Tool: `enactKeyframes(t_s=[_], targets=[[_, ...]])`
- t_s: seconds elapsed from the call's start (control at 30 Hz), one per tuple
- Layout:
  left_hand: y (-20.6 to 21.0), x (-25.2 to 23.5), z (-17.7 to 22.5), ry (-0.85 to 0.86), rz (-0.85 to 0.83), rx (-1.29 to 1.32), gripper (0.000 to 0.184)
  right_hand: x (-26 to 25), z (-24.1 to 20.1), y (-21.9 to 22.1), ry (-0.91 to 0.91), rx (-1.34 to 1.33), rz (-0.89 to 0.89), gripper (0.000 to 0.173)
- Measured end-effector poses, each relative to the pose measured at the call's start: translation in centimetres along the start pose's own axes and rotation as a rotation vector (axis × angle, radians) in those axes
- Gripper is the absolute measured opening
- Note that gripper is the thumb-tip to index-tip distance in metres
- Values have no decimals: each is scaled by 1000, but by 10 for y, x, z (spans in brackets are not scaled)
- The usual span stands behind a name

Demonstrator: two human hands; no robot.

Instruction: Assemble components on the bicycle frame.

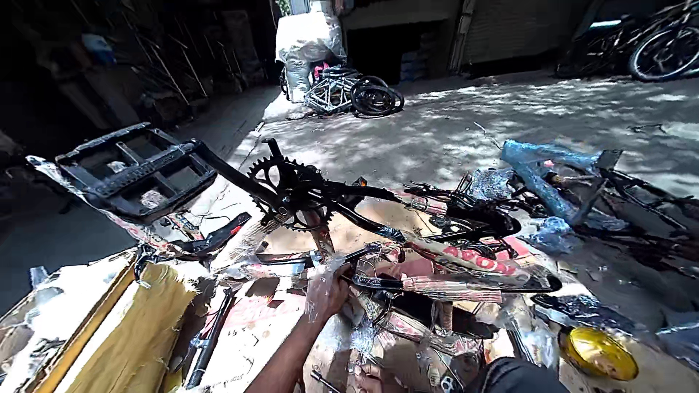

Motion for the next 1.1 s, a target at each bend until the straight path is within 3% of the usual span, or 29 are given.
enactKeyframes(t_s=[0.1, 0.23, 0.4, 0.5, 0.67, 0.87, 1.1], targets=[[-5, -10, -1, 15, -80, -77, 48, -52, -10, 10, -173, -235, 107, 19], [-15, -19, 1, 124, -135, -203, 51, -96, -60, 21, -410, -469, 137, 28], [-23, -24, -7, 192, -280, -155, 57, -135, -89, 27, -474, -731, 259, 19], [-30, -28, 2, 189, -305, -288, 56, -150, -98, 25, -583, -700, 293, 24], [-34, -30, 6, 213, -320, -323, 52, -155, -107, 22, -591, -601, 317, 32], [-45, -36, 25, 209, -381, -391, 49, -162, -102, 13, -583, -535, 193, 29], [-42, -40, 14, 255, -414, -376, 52, -154, -106, 6, -523, -593, 113, 33]])
Point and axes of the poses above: each hand's wrist, its own x-axis away from the middle knuckle, its own y-axis out of the palm, z = x × y, the point moved 2 cm from there along -x, towards the middle knuckle, and after that the axes turned 4 degrees about -y, right-handed, at the moved point
